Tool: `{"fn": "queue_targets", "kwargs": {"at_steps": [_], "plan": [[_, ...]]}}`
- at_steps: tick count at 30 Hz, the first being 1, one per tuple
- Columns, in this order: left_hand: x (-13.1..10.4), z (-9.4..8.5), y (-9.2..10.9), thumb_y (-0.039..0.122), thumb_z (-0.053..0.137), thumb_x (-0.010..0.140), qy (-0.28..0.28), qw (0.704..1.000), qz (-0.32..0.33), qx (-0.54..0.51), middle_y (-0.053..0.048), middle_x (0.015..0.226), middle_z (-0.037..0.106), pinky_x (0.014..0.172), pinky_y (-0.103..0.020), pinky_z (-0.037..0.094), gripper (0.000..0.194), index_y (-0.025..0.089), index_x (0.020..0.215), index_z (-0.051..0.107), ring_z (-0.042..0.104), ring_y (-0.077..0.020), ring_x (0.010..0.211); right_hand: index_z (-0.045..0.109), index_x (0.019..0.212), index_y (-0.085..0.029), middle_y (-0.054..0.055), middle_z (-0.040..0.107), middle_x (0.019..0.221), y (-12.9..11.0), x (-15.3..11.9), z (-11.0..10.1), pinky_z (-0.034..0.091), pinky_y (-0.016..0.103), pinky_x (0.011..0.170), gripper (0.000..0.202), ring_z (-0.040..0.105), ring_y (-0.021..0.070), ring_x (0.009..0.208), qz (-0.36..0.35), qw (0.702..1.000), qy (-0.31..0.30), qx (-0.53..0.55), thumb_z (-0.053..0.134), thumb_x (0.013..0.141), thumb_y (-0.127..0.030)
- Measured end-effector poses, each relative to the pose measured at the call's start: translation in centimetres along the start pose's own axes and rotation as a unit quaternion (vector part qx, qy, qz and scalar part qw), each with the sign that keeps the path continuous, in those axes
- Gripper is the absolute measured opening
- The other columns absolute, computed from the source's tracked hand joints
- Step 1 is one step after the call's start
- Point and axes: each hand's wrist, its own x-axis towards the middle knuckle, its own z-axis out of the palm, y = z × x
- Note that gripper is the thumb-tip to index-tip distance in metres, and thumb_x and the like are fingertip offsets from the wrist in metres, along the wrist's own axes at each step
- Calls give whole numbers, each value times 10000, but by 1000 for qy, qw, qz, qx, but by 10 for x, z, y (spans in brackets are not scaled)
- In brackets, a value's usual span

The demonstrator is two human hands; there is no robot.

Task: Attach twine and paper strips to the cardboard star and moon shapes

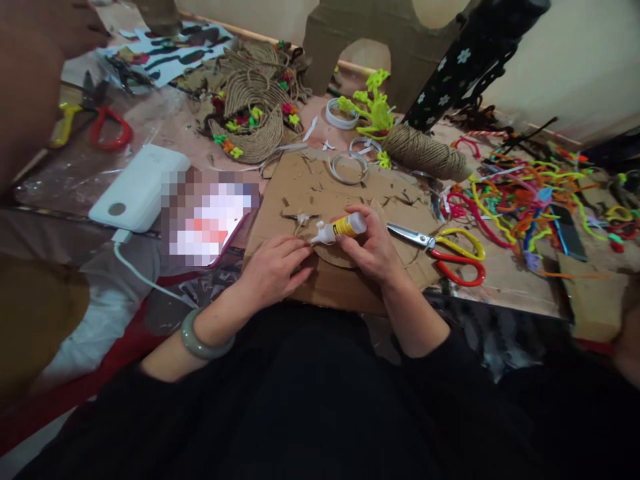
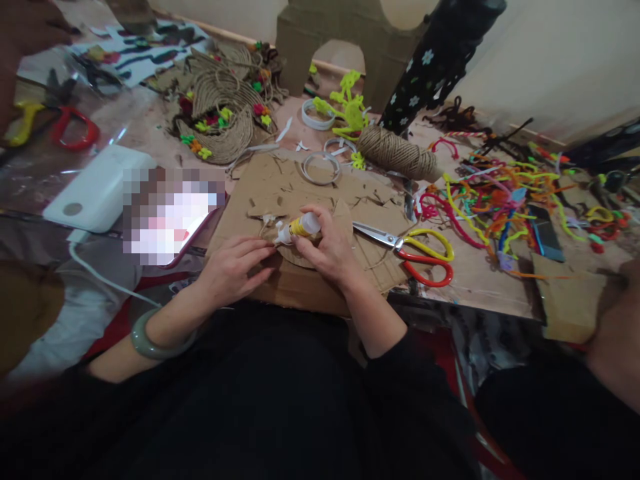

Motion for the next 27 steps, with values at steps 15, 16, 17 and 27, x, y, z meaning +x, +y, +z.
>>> {"fn": "queue_targets", "kwargs": {"at_steps": [15,16,17,27], "plan": [[0,-1,2,262,581,880,-22,999,-12,24,-162,1085,690,856,-402,554,246,86,1020,679,638,-260,983,434,1190,-284,22,620,1033,5,-3,2,481,396,853,416,602,189,915,9,1000,9,-11,600,819,-374],[0,-1,2,262,581,880,-24,999,-13,22,-165,1094,686,864,-407,553,246,84,1017,681,634,-264,993,430,1194,-285,22,620,1037,6,-3,2,484,396,855,417,605,189,921,11,1000,10,-5,598,822,-374],[0,-1,2,262,582,879,-27,999,-15,21,-169,1105,681,874,-412,550,245,83,1014,682,631,-269,1005,429,1194,-285,23,619,1042,6,-3,3,486,396,858,418,607,190,927,12,1000,11,-1,598,822,-375],[-1,0,2,272,574,883,-40,999,-34,8,-169,1149,661,917,-443,537,259,102,1044,686,612,-284,1062,424,1207,-286,35,618,1071,6,-4,5,514,409,839,425,613,197,912,-4,1000,9,-9,594,830,-383]]}}
